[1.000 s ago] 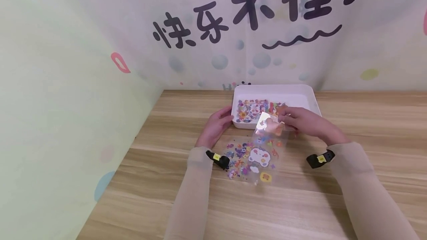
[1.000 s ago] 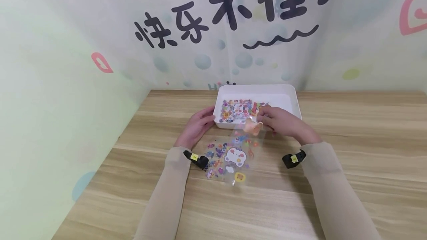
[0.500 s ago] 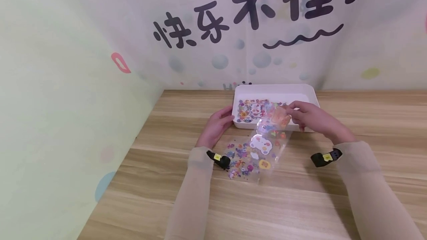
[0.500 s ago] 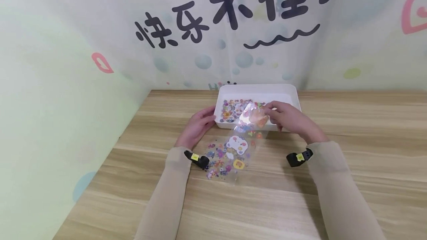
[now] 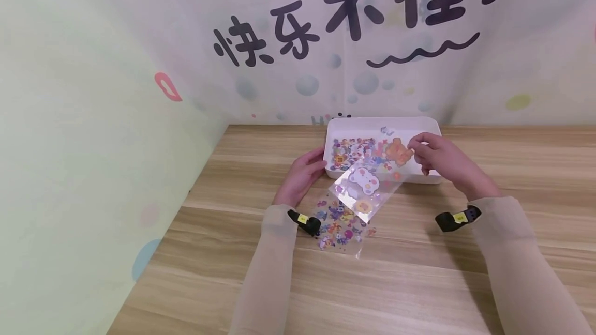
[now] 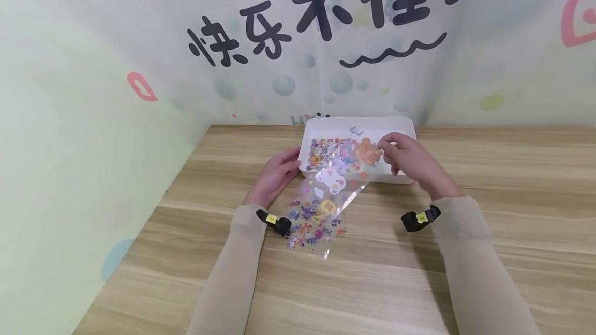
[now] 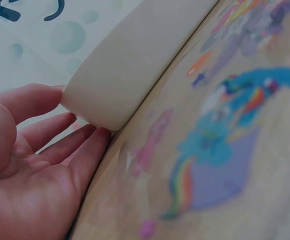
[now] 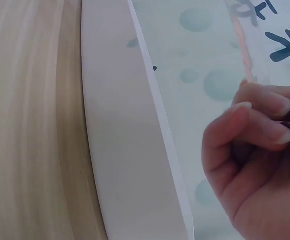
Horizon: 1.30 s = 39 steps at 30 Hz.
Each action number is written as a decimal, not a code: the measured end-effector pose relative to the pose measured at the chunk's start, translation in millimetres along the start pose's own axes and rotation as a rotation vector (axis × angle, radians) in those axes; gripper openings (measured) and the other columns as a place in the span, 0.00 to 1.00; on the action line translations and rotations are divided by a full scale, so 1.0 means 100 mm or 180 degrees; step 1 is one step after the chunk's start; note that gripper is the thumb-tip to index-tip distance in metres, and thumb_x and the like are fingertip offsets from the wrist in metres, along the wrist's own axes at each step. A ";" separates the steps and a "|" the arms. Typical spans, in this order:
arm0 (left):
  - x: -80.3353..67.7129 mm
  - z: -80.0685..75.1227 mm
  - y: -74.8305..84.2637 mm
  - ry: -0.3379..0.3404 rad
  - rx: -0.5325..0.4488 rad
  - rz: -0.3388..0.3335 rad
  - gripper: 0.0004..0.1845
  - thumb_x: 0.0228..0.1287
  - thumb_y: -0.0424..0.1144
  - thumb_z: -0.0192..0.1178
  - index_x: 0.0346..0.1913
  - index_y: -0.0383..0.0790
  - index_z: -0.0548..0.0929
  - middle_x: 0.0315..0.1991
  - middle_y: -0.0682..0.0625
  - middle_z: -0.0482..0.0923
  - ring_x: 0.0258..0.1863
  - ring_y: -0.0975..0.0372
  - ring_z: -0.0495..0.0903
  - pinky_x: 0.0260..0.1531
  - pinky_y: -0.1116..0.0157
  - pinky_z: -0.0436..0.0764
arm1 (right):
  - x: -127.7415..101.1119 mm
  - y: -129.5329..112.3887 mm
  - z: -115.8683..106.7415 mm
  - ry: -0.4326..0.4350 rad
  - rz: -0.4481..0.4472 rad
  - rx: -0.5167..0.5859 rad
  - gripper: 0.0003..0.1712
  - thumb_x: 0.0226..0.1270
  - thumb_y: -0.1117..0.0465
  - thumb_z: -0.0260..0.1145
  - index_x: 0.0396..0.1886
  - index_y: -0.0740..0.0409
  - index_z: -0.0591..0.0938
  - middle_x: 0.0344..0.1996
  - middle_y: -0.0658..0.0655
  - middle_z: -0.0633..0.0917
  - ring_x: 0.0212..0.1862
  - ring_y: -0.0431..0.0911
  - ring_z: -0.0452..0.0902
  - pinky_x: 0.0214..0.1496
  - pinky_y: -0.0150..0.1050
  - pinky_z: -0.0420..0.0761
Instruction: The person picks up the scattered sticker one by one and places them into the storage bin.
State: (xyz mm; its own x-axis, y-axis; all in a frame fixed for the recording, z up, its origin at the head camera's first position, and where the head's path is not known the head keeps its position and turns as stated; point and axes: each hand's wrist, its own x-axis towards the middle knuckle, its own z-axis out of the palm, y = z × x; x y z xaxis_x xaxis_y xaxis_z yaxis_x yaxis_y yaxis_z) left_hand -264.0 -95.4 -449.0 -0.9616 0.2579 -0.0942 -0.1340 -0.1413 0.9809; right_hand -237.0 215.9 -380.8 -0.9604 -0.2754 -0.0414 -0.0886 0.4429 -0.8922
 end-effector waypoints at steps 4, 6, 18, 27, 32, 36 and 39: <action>0.00 -0.01 -0.01 -0.0025 -0.0045 0.0017 0.27 0.60 0.30 0.53 0.63 0.41 0.64 0.63 0.49 0.62 0.59 0.61 0.66 0.54 0.68 0.70 | -0.01 0.00 -0.02 0.0124 0.0064 0.0097 0.21 0.70 0.49 0.45 0.47 0.64 0.66 0.25 0.56 0.66 0.26 0.45 0.66 0.29 0.40 0.76; 0.00 -0.01 -0.01 -0.0031 -0.0072 0.0033 0.27 0.60 0.30 0.53 0.63 0.40 0.64 0.63 0.48 0.62 0.59 0.61 0.65 0.54 0.68 0.70 | -0.01 0.00 -0.02 0.0201 0.0124 0.0137 0.23 0.68 0.47 0.46 0.48 0.63 0.65 0.24 0.55 0.66 0.27 0.46 0.67 0.31 0.41 0.76; -0.10 0.05 0.13 -0.0061 -0.0003 -0.0080 0.27 0.62 0.30 0.52 0.64 0.39 0.62 0.63 0.48 0.61 0.59 0.63 0.65 0.56 0.65 0.67 | -0.02 0.05 -0.04 0.0615 0.0264 0.0384 0.24 0.68 0.45 0.43 0.50 0.60 0.64 0.25 0.54 0.66 0.29 0.44 0.65 0.35 0.41 0.77; -0.13 0.05 0.19 -0.0116 0.0087 -0.0121 0.26 0.64 0.30 0.49 0.65 0.39 0.60 0.65 0.48 0.58 0.62 0.59 0.61 0.59 0.63 0.64 | -0.01 0.06 -0.05 0.0834 0.0291 0.0601 0.23 0.69 0.45 0.41 0.50 0.59 0.64 0.30 0.55 0.67 0.31 0.43 0.66 0.34 0.34 0.78; -0.11 0.05 0.17 -0.0096 0.0057 -0.0130 0.27 0.63 0.30 0.50 0.65 0.40 0.60 0.65 0.48 0.58 0.62 0.60 0.60 0.58 0.64 0.65 | -0.01 0.08 -0.05 0.0871 0.0293 0.0680 0.22 0.69 0.46 0.41 0.51 0.59 0.64 0.30 0.54 0.68 0.31 0.43 0.66 0.35 0.33 0.78; -0.06 0.03 0.09 -0.0035 0.0010 -0.0100 0.27 0.62 0.31 0.52 0.64 0.43 0.63 0.64 0.50 0.60 0.61 0.62 0.63 0.56 0.66 0.67 | -0.02 0.09 -0.04 0.0908 0.0305 0.0680 0.23 0.69 0.46 0.42 0.51 0.58 0.65 0.29 0.52 0.71 0.31 0.42 0.68 0.37 0.33 0.79; -0.01 0.01 0.03 0.0028 0.0013 -0.0072 0.26 0.61 0.32 0.53 0.63 0.45 0.66 0.62 0.52 0.63 0.59 0.64 0.65 0.55 0.67 0.69 | 0.00 0.10 -0.03 0.0934 0.0322 0.0653 0.23 0.67 0.45 0.45 0.51 0.57 0.65 0.29 0.52 0.72 0.31 0.43 0.68 0.38 0.33 0.79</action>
State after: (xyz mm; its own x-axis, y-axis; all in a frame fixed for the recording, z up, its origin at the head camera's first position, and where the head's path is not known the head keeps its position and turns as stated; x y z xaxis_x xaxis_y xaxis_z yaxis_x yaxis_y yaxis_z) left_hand -263.1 -95.4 -445.8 -0.9604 0.2526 -0.1179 -0.1548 -0.1316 0.9791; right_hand -238.2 222.8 -388.2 -0.9991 0.0305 -0.0296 0.0367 0.2670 -0.9630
